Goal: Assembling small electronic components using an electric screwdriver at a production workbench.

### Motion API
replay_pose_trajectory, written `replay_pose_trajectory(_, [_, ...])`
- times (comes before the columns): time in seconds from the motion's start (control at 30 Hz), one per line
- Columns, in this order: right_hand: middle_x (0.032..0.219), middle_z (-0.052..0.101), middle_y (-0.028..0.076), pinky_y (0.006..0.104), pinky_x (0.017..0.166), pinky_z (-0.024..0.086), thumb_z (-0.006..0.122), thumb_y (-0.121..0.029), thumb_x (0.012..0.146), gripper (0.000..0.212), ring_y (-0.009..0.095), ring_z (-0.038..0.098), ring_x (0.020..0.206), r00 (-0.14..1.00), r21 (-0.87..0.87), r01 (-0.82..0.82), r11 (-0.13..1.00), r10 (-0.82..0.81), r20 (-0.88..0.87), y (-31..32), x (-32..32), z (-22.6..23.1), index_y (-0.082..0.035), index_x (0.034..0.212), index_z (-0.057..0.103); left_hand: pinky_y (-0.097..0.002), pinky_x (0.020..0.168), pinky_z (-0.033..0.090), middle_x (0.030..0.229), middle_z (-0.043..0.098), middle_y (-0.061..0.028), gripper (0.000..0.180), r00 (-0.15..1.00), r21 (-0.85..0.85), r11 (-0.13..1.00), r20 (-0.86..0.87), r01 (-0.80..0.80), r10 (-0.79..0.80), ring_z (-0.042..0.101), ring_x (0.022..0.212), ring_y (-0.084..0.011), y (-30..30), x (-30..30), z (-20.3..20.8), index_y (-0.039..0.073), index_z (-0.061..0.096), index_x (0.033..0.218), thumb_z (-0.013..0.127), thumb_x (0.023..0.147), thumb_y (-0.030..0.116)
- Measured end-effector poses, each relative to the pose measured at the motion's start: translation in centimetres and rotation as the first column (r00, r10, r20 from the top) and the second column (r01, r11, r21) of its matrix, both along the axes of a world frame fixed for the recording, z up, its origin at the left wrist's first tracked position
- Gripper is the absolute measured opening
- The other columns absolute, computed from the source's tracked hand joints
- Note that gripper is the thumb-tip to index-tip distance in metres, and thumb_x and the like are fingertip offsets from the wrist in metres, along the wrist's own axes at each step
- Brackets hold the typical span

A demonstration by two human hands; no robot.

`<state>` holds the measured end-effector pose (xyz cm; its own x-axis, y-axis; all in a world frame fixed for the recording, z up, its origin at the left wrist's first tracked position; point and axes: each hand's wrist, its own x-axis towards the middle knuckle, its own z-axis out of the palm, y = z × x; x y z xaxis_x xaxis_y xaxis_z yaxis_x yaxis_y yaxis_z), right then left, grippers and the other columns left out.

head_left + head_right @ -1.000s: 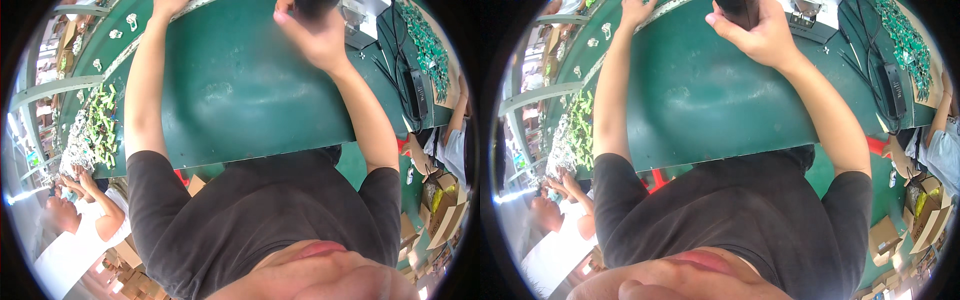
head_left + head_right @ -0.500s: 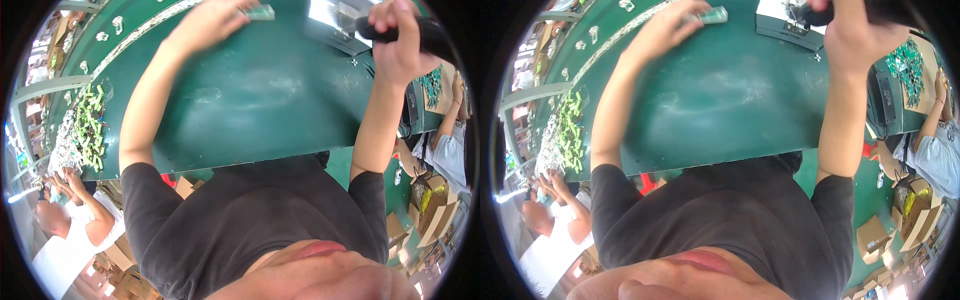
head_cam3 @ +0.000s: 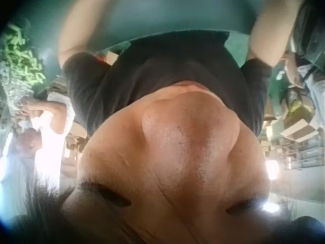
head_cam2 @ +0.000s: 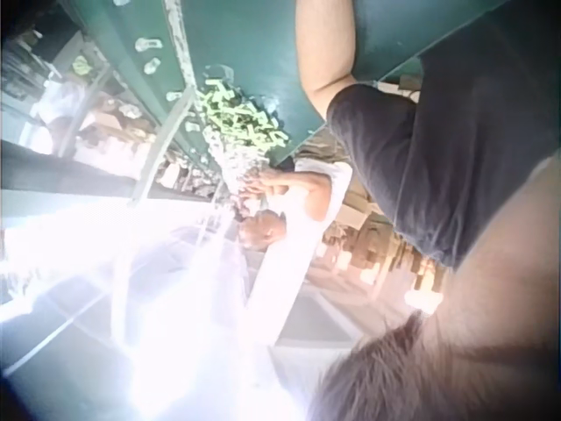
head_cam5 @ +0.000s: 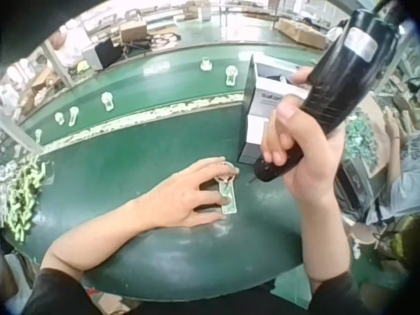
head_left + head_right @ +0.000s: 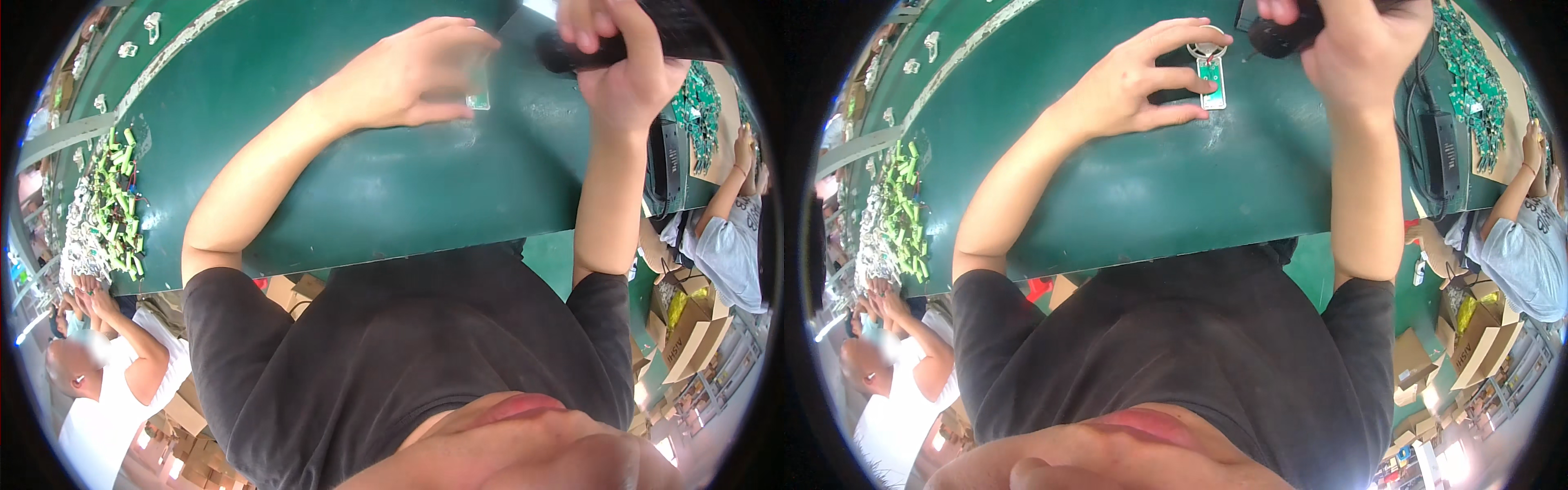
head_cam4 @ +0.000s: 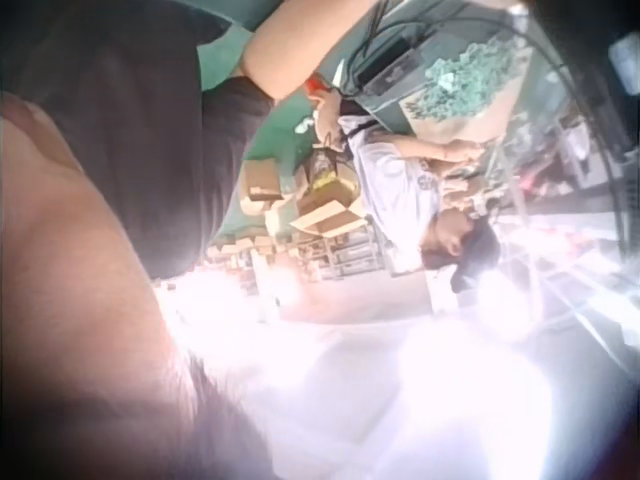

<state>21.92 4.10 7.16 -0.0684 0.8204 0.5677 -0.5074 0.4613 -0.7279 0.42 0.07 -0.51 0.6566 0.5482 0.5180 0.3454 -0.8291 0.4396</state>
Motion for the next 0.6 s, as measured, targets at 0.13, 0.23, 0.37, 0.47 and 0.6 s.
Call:
replay_pose_trajectory(0.13, [0.067, 0.052, 0.003, 0.0279, 0.049, 0.045, 0.059, 0.003, 0.095, 0.039, 0.013, 0.049, 0.048, 0.993, 0.162, -0.052, 0.985, 0.034, 0.111, -0.2, -1.6, -2.0, 0.001, 0.13, 0.043, -0.0463, 0.103, 0.049, 0.133, 0.057, -0.0233, 0.023, 0.998, -0.074, 0.996, -0.043, 0.039, -0.043, 0.056, 0.123, -0.0404, -0.3, -0.6, 1.9, 0.002, 0.072, 0.102, 0.078, 0.083, 0.014])
replay_pose_trajectory(0.23, [0.066, 0.053, 0.004, 0.0279, 0.05, 0.046, 0.06, 0.004, 0.096, 0.039, 0.013, 0.05, 0.048, 0.989, 0.225, -0.107, 0.968, 0.081, 0.12, 0.2, -1.6, -3.1, 0.001, 0.129, 0.041, -0.0468, 0.107, 0.047, 0.135, 0.054, -0.0227, 0.023, 0.997, -0.039, 0.997, 0.041, 0.064, -0.063, 0.053, 0.127, -0.0425, 0.0, 0.0, 1.0, 0.002, 0.075, 0.095, 0.083, 0.078, 0.015])
replay_pose_trajectory(0.37, [0.066, 0.053, 0.004, 0.0279, 0.051, 0.046, 0.061, 0.004, 0.096, 0.039, 0.013, 0.051, 0.049, 0.986, 0.258, -0.105, 0.96, 0.066, 0.152, 0.1, -2.0, -3.5, 0.001, 0.129, 0.041, -0.0459, 0.108, 0.046, 0.135, 0.053, -0.0237, 0.022, 0.999, -0.043, 0.998, 0.014, 0.045, -0.044, 0.052, 0.128, -0.0421, -0.3, -0.1, 1.4, 0.002, 0.076, 0.094, 0.082, 0.078, 0.015])
replay_pose_trajectory(0.47, [0.066, 0.053, 0.005, 0.0279, 0.051, 0.046, 0.06, 0.005, 0.096, 0.039, 0.013, 0.051, 0.049, 0.986, 0.242, -0.111, 0.964, 0.076, 0.15, 0.2, -2.0, -3.7, 0.001, 0.129, 0.041, -0.0455, 0.107, 0.047, 0.135, 0.053, -0.0238, 0.021, 0.999, -0.094, 0.994, 0.007, 0.045, -0.045, 0.053, 0.127, -0.042, -0.4, 0.0, 1.7, 0.002, 0.076, 0.093, 0.082, 0.078, 0.016])
replay_pose_trajectory(0.6, [0.065, 0.053, 0.005, 0.027, 0.052, 0.047, 0.06, 0.006, 0.095, 0.038, 0.013, 0.051, 0.049, 0.988, 0.192, -0.062, 0.979, 0.034, 0.149, -0.3, -2.6, -3.5, 0.001, 0.128, 0.042, -0.0455, 0.107, 0.047, 0.135, 0.053, -0.0239, 0.021, 0.999, -0.022, 0.999, -0.012, 0.041, -0.042, 0.053, 0.127, -0.0417, -0.4, -0.1, 1.4, 0.002, 0.076, 0.092, 0.082, 0.078, 0.016])
